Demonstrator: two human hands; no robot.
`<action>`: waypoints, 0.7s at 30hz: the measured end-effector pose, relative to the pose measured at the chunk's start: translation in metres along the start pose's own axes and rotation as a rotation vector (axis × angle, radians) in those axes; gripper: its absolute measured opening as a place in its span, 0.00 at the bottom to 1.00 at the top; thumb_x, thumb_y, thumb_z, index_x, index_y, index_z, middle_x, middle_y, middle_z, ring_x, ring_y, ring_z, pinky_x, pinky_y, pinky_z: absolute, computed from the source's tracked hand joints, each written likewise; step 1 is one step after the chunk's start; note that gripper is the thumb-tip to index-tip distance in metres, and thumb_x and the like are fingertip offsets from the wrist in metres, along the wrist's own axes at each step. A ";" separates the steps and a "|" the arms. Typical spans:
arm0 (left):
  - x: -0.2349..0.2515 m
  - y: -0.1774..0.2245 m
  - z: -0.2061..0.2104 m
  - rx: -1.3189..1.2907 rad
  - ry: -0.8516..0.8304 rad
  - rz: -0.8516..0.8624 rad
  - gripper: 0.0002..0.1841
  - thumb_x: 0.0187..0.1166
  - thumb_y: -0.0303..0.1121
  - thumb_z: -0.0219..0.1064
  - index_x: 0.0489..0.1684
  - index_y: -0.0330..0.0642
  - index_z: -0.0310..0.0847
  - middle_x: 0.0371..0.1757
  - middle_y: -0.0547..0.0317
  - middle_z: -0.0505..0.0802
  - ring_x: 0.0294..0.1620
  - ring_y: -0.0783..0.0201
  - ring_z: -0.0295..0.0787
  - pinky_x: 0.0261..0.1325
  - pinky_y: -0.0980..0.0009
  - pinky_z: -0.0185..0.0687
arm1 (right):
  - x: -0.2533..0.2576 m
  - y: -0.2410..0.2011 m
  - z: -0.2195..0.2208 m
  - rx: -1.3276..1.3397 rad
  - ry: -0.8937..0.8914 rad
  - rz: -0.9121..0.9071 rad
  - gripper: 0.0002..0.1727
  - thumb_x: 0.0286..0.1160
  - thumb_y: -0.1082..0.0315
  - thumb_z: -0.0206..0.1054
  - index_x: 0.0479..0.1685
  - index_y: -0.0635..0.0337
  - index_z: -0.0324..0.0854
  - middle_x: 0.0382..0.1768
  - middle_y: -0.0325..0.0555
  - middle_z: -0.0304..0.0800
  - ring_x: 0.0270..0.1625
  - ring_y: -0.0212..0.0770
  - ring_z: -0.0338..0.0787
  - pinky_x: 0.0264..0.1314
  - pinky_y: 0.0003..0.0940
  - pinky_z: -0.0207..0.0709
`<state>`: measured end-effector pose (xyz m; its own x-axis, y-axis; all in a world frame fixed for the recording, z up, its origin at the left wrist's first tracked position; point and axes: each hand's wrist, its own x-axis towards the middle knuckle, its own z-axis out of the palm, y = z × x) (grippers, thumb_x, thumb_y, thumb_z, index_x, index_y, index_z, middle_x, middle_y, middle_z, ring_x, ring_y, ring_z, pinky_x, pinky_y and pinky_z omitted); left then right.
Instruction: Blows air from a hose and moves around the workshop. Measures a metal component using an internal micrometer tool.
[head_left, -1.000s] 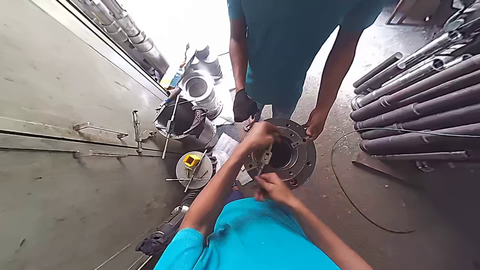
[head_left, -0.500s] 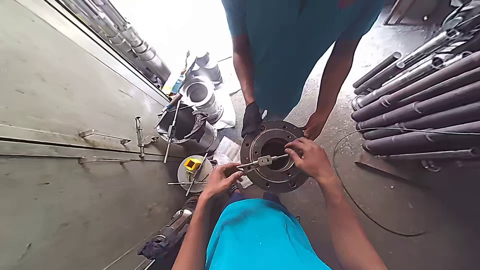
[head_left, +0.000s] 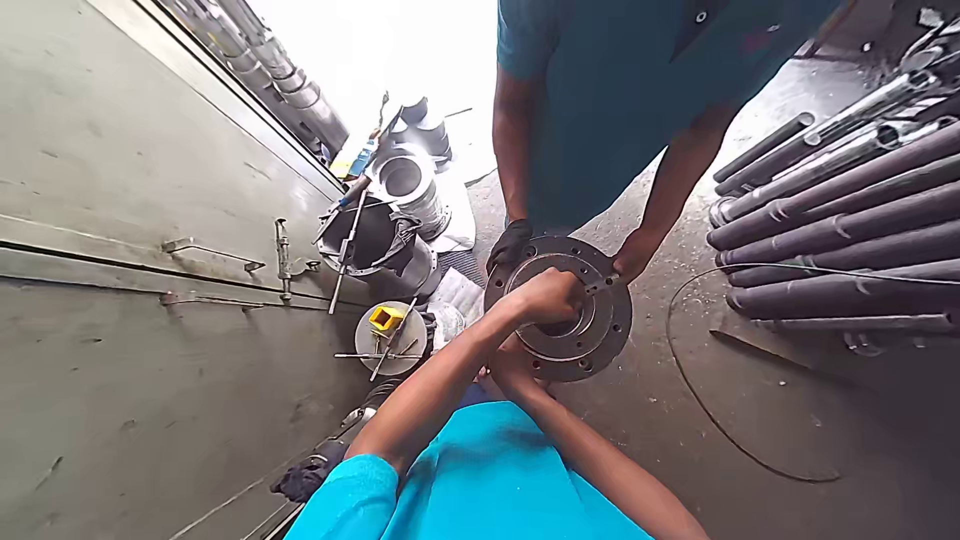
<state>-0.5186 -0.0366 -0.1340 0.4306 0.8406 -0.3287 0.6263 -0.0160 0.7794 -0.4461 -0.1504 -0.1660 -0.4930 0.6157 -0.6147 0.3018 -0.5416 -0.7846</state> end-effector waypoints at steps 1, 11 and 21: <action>-0.011 -0.002 0.006 -0.002 0.047 0.040 0.13 0.76 0.29 0.69 0.55 0.45 0.91 0.45 0.51 0.95 0.49 0.52 0.92 0.55 0.43 0.84 | -0.001 -0.003 -0.001 -0.010 -0.031 0.011 0.06 0.82 0.77 0.55 0.39 0.66 0.76 0.20 0.41 0.86 0.17 0.30 0.82 0.22 0.26 0.79; -0.166 -0.064 0.108 -0.821 0.851 -0.069 0.14 0.81 0.20 0.64 0.62 0.26 0.84 0.49 0.46 0.97 0.45 0.56 0.98 0.54 0.60 0.96 | 0.029 -0.055 -0.157 -1.018 0.335 -0.757 0.12 0.78 0.58 0.67 0.42 0.54 0.94 0.43 0.48 0.94 0.40 0.50 0.91 0.44 0.57 0.82; -0.034 -0.051 0.007 -0.768 0.533 -0.145 0.14 0.88 0.24 0.58 0.65 0.29 0.83 0.55 0.45 0.95 0.48 0.58 0.97 0.58 0.57 0.94 | -0.034 0.008 -0.097 -0.333 -0.273 -0.100 0.23 0.94 0.61 0.47 0.47 0.66 0.87 0.31 0.42 0.93 0.25 0.32 0.89 0.30 0.32 0.86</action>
<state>-0.5608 -0.0682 -0.1663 -0.0911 0.9460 -0.3112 -0.0310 0.3097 0.9503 -0.3481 -0.1199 -0.1595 -0.7170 0.4580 -0.5254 0.4659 -0.2458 -0.8500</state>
